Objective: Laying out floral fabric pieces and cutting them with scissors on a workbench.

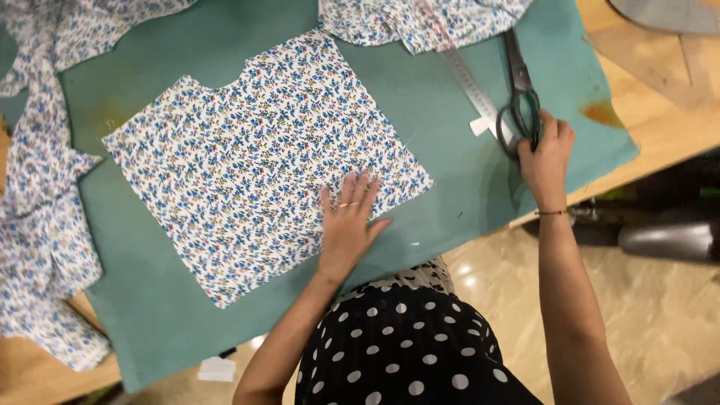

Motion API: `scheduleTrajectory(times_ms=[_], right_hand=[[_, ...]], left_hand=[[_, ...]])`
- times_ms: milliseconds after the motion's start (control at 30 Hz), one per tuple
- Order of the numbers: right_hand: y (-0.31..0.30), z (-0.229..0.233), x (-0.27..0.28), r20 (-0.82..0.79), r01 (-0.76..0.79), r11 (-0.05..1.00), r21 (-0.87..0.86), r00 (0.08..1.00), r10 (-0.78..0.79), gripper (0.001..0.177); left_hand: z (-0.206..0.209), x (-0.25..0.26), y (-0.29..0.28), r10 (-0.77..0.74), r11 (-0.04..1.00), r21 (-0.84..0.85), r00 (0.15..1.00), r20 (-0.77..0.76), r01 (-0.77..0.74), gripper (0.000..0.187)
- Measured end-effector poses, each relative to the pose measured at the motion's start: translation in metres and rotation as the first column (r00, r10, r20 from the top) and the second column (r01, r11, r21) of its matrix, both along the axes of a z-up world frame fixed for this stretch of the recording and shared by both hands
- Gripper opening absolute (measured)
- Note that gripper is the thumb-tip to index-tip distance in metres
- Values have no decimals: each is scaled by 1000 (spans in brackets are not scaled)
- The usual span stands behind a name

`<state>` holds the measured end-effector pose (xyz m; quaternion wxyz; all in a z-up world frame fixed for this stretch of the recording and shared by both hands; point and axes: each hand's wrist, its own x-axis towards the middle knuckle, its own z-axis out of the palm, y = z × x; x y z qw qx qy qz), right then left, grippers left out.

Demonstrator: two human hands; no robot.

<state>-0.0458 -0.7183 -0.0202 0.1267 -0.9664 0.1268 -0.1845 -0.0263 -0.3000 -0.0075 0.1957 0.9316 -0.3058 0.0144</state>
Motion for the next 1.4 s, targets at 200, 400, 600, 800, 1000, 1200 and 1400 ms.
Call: scheduleTrajectory(times_ms=[200,400,600,800,1000,1200,1400], right_hand=[[-18,14,17,-7,-167,970,177,985,171,53],[-89,14,7,-85,-64,701,711,981,175,53],[-157,82,-27,-173,-60,666,743,945,279,60],[-244,64,-8,-179,-56,410,910,839,513,77],[-159,69,62,-292,480,-22,877,568,770,66],[-75,117,115,-161,113,164,980,-37,986,83],[-105,132,168,-468,21,495,869,-294,833,99]], left_hand=[[-7,-1,-94,99,994,-50,994,46,-97,87],[-13,-32,-147,195,976,-89,980,-25,-197,83],[-17,-73,-176,132,974,-180,991,-35,-136,60],[-6,-99,-170,287,880,-384,957,-40,-280,21],[19,-102,-166,514,785,-409,858,8,-466,21],[11,-102,-167,559,797,-319,826,73,-512,22],[11,-103,-169,582,797,-278,804,119,-536,28]])
